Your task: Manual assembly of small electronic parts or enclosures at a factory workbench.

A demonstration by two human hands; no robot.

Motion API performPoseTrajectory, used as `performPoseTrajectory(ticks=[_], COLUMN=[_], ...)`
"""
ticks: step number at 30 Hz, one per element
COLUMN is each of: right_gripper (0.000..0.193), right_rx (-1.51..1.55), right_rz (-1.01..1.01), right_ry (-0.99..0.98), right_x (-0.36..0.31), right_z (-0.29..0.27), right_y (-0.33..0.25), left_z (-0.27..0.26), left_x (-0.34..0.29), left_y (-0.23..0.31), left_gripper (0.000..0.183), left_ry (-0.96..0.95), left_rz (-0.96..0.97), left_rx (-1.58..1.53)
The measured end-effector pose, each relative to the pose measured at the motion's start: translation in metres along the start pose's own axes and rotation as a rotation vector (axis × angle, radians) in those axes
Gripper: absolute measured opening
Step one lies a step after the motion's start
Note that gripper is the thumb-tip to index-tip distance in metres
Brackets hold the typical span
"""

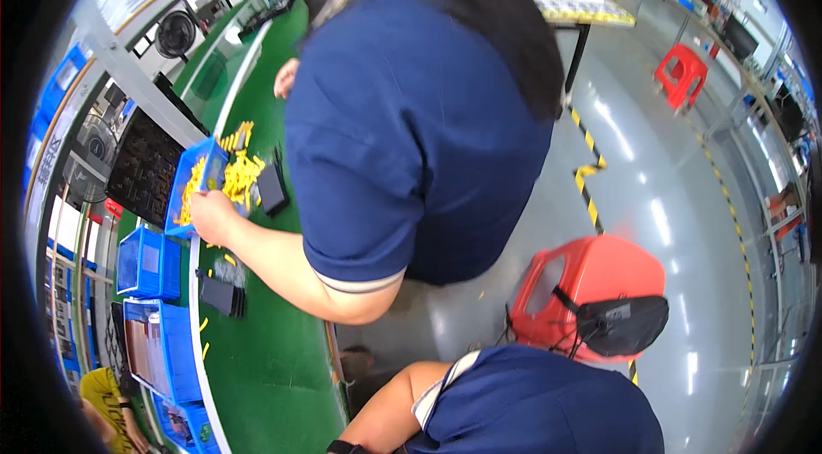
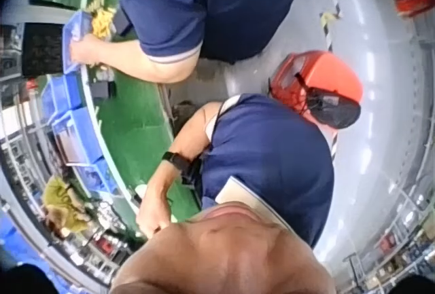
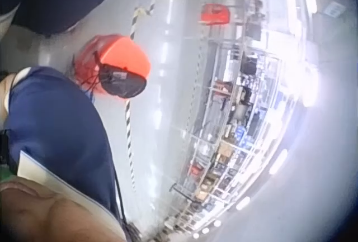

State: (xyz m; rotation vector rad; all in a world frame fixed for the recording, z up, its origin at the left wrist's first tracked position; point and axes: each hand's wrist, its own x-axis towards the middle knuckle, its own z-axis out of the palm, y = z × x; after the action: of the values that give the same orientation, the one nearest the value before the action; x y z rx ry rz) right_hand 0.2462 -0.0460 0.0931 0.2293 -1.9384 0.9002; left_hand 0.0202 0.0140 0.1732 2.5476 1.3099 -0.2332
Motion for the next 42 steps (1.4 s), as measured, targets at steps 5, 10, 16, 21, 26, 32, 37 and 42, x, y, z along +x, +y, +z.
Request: performPoseTrajectory(ticks=[5,10,16,21,26,32,37,42], right_gripper=[0.019,0.018,0.017,0.020,0.017,0.023,0.022,0.020], right_rx=[-0.049,0.035,0.179,0.189,0.141,-0.038,-0.099,-0.162], right_rz=[0.034,0.312,0.661,0.731,0.731,0.807,0.861,0.773], right_ry=[0.157,0.230,0.304,0.318,0.288,0.297,0.468,0.641], right_x=[0.019,0.033,-0.001,-0.040,-0.069,-0.087,-0.094,-0.091], right_z=[-0.010,-0.026,-0.060,-0.074,-0.083,-0.111,-0.133,-0.145], right_y=[0.005,0.053,0.083,0.037,-0.019,-0.072,-0.100,-0.124], left_z=[0.053,0.066,0.101,0.118,0.129,0.140,0.146,0.148], left_x=[0.007,-0.003,0.017,0.021,0.025,0.029,0.027,0.026], left_y=[-0.005,-0.009,-0.002,-0.008,-0.014,-0.018,-0.019,-0.020], left_gripper=[0.029,0.026,0.022,0.022,0.023,0.022,0.018,0.021], left_ry=[0.141,0.260,0.572,0.671,0.733,0.779,0.817,0.767], left_rz=[0.047,0.052,0.168,0.212,0.190,0.203,0.157,0.189], left_rx=[-0.171,-0.250,-0.189,-0.152,-0.130,-0.161,-0.239,-0.214])
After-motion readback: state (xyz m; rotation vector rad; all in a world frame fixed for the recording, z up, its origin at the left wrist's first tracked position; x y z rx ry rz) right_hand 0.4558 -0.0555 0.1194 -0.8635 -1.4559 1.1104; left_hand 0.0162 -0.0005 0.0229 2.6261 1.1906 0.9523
